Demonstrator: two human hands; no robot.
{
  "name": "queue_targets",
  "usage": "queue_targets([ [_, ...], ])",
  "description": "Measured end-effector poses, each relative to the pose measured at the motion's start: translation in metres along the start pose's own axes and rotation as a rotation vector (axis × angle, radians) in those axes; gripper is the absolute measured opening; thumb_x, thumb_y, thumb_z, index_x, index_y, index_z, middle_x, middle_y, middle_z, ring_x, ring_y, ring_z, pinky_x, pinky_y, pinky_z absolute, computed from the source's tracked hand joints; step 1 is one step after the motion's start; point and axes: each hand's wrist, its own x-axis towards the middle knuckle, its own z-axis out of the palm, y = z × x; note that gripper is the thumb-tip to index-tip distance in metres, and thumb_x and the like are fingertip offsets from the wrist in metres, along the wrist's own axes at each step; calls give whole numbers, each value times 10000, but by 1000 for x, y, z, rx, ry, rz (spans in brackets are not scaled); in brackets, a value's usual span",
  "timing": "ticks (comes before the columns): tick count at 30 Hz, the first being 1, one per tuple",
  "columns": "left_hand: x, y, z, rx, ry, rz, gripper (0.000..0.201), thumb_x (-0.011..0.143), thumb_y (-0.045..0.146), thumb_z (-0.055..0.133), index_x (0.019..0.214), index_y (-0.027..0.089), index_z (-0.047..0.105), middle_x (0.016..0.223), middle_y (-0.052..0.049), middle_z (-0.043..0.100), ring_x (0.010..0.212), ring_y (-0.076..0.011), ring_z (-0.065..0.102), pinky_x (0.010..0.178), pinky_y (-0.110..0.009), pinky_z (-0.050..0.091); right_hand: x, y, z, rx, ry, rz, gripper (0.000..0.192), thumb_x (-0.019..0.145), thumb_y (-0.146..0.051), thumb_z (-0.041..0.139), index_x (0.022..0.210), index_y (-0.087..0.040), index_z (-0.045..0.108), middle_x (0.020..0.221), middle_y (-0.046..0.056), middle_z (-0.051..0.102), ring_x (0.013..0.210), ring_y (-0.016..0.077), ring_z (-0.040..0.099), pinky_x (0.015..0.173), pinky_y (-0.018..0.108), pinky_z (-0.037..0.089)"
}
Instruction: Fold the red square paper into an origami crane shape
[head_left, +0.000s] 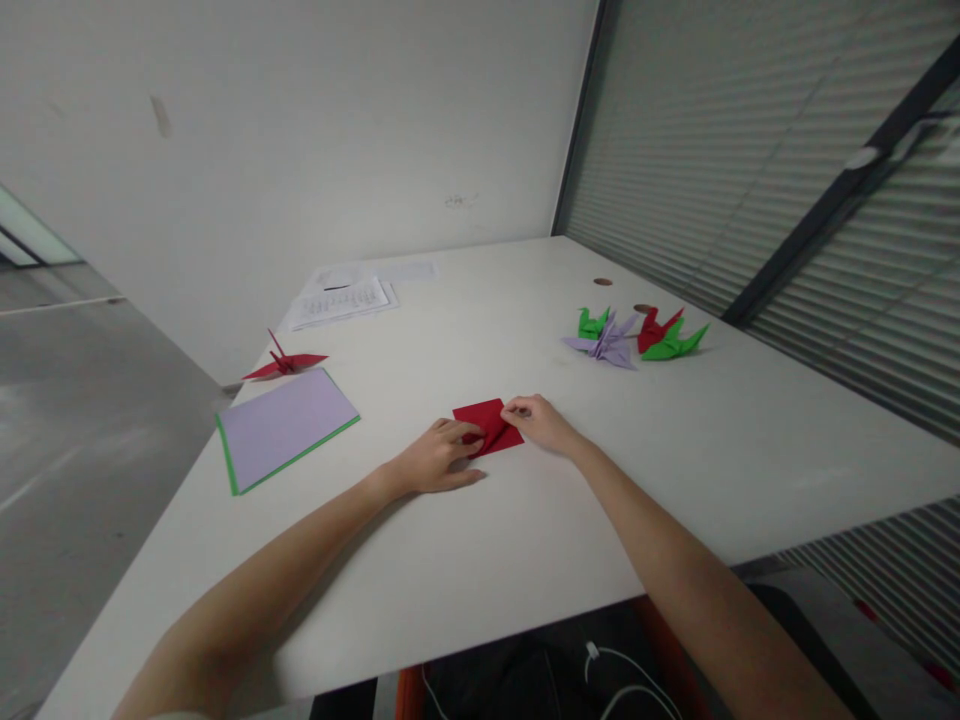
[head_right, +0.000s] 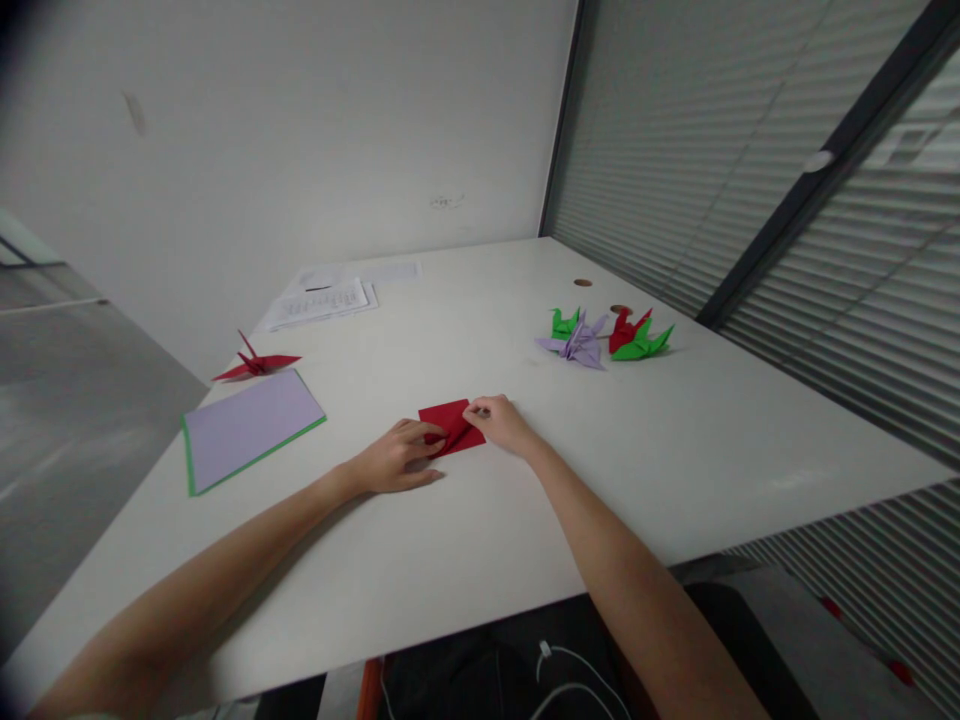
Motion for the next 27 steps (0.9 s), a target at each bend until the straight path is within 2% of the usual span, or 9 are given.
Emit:
queue_targets([
  [8,-1,-2,0,-30,4,50,313,895,344,538,1141,185,649,1231,-126,657,1144,-241,616,1033,-451,393,0,4,8,-109,106,100,141,806,-264,610,794,-192,731,810,53,749,761,183,663,778,316,499],
  [13,0,-1,-1,6,-10,94,267,880,367,565,1020,185,700,1211,-138,641,1093,-255,626,975,-431,443,1,6,12,-165,121,129,130,803,-251,619,797,-200,738,821,57,752,764,183,660,764,313,497],
  [17,0,-1,-1,56,-15,115,287,888,371,536,1024,176,697,1147,-144,656,1033,-247,639,954,-431,468,0,5,13,-192,133,151,124,800,-245,621,795,-200,736,814,52,748,764,182,655,752,307,488],
  [23,0,-3,-1,50,0,193,264,895,284,490,1049,187,681,1100,-118,708,1103,-245,634,939,-424,471,-2,2,15,-235,155,149,126,811,-257,612,776,-212,724,787,39,738,730,172,638,707,288,467],
  [27,1,-3,-4,45,3,207,214,876,274,516,978,185,681,1084,-120,698,1051,-244,643,922,-408,464,-3,-1,16,-284,178,161,120,803,-260,609,777,-222,720,777,32,733,706,168,624,677,281,448],
])
